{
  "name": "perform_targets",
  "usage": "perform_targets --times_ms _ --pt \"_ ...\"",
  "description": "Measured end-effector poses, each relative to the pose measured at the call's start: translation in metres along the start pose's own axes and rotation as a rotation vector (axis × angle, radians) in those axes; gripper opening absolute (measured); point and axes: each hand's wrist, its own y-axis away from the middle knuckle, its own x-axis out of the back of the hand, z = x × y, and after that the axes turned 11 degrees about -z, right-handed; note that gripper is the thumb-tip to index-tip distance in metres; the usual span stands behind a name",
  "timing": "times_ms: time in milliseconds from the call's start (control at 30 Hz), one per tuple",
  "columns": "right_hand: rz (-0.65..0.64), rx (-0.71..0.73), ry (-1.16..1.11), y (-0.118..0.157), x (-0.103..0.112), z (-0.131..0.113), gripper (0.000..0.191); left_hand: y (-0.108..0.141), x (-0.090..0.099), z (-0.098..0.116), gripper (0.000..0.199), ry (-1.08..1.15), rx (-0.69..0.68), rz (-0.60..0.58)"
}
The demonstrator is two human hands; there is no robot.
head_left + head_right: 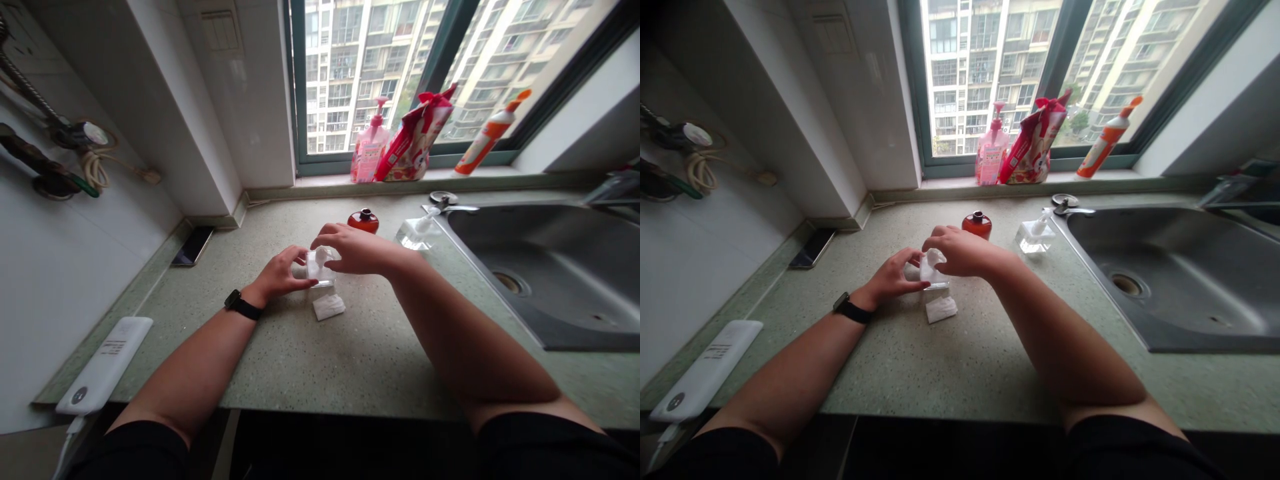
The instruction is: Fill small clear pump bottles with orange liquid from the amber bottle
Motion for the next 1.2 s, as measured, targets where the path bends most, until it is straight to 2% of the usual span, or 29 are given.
perform_targets --times_ms 200,367,567,700,800,867,1033,1200 --pt "-0.013 -0.037 -0.001 -0.007 -0.004 0.002 0.028 0.0 0.0 -0.001 0.061 0.012 -0.002 0.002" --pt "-0.006 -0.106 0.094 -0.011 -0.005 -0.004 0.024 0.0 -0.001 -0.001 0.061 0.003 -0.002 0.008" --pt "-0.03 -0.195 0.13 -0.009 -0.003 -0.007 0.041 0.001 0.0 0.0 0.061 -0.008 0.006 0.002" --pt "0.034 -0.095 -0.003 -0.003 0.0 -0.003 0.05 0.0 0.0 -0.001 0.062 0.021 0.006 0.003" --pt "0.017 0.005 -0.042 0.0 0.001 0.001 0.037 0.0 -0.001 -0.002 0.062 0.029 -0.002 0.008" --pt "-0.007 0.019 -0.036 -0.001 0.001 0.003 0.031 0.0 -0.001 -0.003 0.062 0.025 -0.002 0.011" --pt "0.0 -0.118 0.038 -0.009 -0.003 -0.004 0.022 0.001 -0.002 -0.003 0.064 0.006 0.002 0.013" --pt "-0.008 -0.261 0.143 -0.015 -0.008 -0.013 0.042 0.001 -0.001 -0.001 0.063 -0.023 0.008 0.009"
